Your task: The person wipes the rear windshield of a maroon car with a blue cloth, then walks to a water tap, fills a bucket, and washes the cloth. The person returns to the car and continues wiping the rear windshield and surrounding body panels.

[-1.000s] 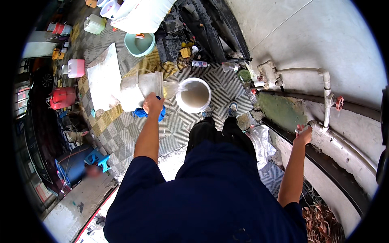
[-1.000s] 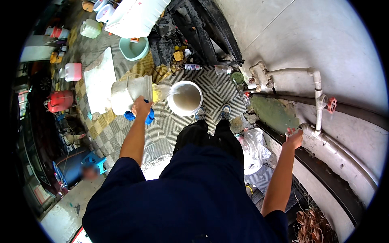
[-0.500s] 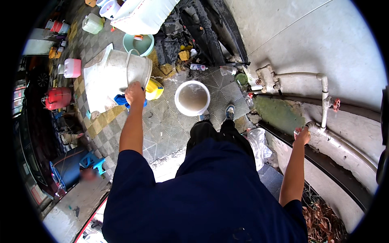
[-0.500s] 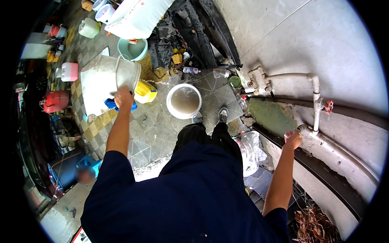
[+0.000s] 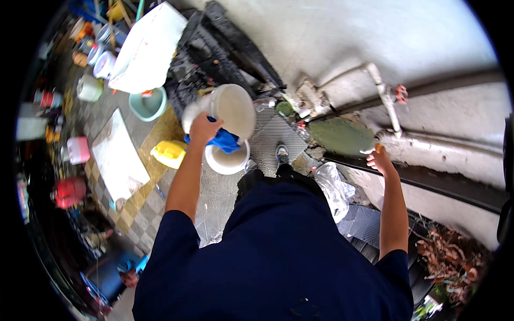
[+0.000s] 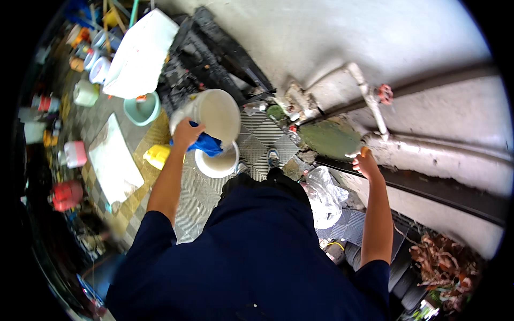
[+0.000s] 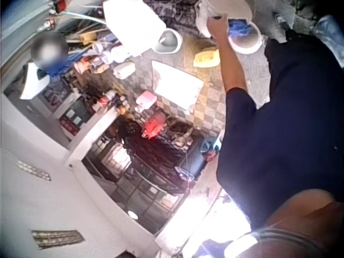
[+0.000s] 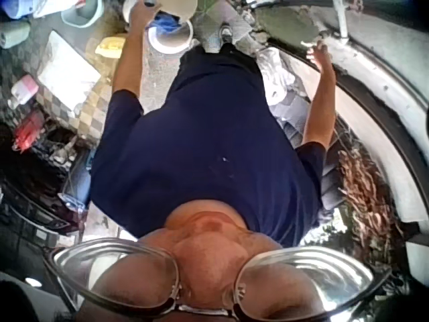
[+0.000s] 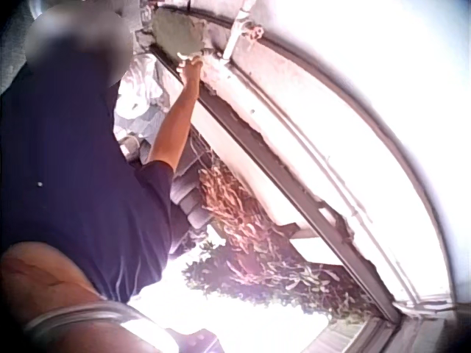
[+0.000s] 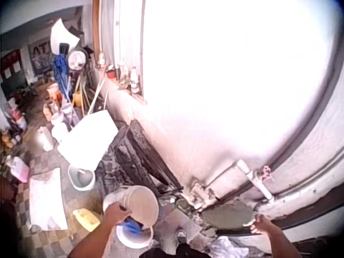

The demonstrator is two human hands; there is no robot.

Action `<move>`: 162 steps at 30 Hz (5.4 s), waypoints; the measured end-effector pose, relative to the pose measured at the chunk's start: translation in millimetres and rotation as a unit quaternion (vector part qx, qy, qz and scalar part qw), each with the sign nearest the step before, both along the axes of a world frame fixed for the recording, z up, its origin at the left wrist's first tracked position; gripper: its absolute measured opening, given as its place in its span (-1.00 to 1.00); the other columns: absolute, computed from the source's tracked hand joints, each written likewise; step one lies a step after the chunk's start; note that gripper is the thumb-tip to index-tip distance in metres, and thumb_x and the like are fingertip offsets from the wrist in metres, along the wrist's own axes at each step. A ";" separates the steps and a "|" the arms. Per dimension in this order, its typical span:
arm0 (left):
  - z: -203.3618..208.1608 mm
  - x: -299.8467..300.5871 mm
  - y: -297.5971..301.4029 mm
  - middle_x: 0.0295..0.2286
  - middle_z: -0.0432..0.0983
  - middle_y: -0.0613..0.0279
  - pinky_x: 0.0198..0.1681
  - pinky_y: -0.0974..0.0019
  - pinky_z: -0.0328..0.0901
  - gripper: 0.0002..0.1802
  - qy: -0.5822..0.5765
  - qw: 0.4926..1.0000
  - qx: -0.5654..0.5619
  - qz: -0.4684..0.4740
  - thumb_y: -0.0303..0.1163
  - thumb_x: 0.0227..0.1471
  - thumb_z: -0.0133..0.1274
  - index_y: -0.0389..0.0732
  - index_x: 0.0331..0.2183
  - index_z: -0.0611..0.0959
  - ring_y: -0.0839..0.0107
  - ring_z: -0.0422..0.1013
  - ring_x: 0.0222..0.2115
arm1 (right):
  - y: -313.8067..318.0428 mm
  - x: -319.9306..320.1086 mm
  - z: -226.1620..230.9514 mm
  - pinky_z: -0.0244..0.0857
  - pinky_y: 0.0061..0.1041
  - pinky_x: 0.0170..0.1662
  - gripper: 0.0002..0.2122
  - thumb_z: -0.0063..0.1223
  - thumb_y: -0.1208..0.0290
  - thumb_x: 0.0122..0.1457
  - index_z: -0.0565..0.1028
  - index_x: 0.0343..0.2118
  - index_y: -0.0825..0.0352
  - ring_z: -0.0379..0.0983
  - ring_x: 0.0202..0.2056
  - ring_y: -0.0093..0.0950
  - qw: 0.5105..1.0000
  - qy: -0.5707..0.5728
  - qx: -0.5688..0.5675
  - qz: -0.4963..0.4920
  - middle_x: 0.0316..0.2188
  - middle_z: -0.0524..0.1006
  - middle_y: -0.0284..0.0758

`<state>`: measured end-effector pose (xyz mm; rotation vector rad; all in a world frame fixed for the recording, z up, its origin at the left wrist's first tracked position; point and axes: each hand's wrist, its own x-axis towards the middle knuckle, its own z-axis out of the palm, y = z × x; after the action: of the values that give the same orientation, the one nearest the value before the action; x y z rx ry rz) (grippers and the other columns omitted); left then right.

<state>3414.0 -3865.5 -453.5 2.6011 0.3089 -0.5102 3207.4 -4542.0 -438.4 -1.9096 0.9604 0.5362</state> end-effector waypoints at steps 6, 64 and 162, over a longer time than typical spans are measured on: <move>3.6 -28.9 -219.8 -0.08 0.65 -0.10 0.05 -0.03 0.43 -0.21 0.057 0.988 -0.059 -0.131 0.23 -0.20 0.35 -0.24 -0.10 0.70 -0.07 0.56 -0.02 | 11.0 15.8 51.7 0.50 -0.26 -0.35 -0.54 0.15 0.28 0.28 0.27 0.07 0.47 0.62 -0.42 -0.27 0.971 0.078 -0.091 0.205 -0.40 0.61 -0.07; 40.6 -111.4 -387.1 -0.54 0.63 -0.11 -0.63 0.24 0.43 -0.54 0.338 0.898 -0.266 -0.099 -0.30 0.06 0.01 -0.63 -0.30 0.64 0.20 0.58 -0.66 | 77.9 -11.4 30.8 0.46 -0.13 -0.06 -0.52 0.04 -0.06 0.30 0.67 -0.24 0.36 0.62 -0.11 -0.07 0.934 0.019 -0.054 0.352 -0.19 0.68 -0.07; 33.0 -128.4 -398.0 -0.14 0.54 -0.57 0.13 -0.07 0.35 -0.24 0.282 0.933 -0.150 -0.168 -0.06 0.07 0.07 -0.67 -0.05 0.38 -0.35 0.50 -0.02 | 107.8 32.8 -202.8 0.28 -0.13 0.28 -0.60 -0.18 0.42 0.33 0.52 0.18 0.16 0.41 0.21 0.00 0.906 -0.046 -0.285 0.311 0.30 0.40 -0.09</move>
<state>3285.5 -4263.5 -420.5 2.1663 -0.0417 -1.3195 3240.2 -4434.2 -641.2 -2.7741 0.4427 0.5506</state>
